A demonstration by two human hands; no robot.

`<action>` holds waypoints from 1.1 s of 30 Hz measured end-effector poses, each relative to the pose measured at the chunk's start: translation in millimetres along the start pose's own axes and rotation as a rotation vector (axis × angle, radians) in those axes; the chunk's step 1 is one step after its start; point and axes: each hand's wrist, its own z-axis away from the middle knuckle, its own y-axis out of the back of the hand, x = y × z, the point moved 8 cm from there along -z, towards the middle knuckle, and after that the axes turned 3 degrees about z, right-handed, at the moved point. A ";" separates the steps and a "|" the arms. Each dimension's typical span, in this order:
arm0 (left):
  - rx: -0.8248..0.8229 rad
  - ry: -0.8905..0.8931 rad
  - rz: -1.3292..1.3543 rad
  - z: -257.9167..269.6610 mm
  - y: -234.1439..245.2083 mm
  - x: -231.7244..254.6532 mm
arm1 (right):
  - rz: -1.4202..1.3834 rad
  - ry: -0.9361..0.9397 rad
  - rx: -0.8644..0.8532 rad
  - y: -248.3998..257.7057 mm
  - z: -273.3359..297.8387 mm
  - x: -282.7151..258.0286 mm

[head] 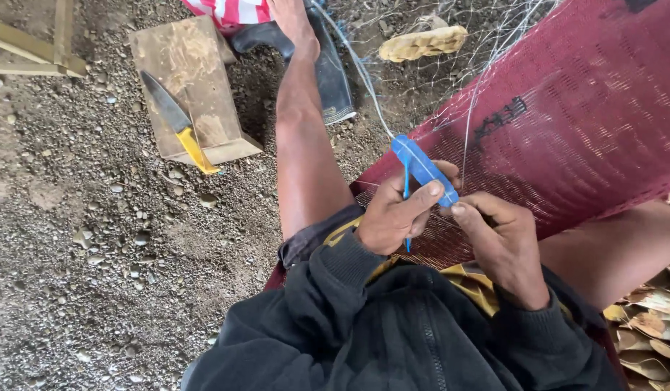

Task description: Repairing a fishing net by weaving and tying knots using a blue plastic shuttle.

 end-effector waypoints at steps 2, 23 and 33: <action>0.108 0.095 -0.115 6.6 24.5 -20.3 | -0.031 0.025 0.113 3.0 1.9 -16.4; -0.401 -0.820 -1.671 206.7 -226.8 46.3 | 0.405 0.349 0.266 2.2 62.2 4.2; -0.643 -0.744 -1.792 216.1 -220.8 -63.2 | 0.482 0.546 0.309 -6.9 88.9 11.3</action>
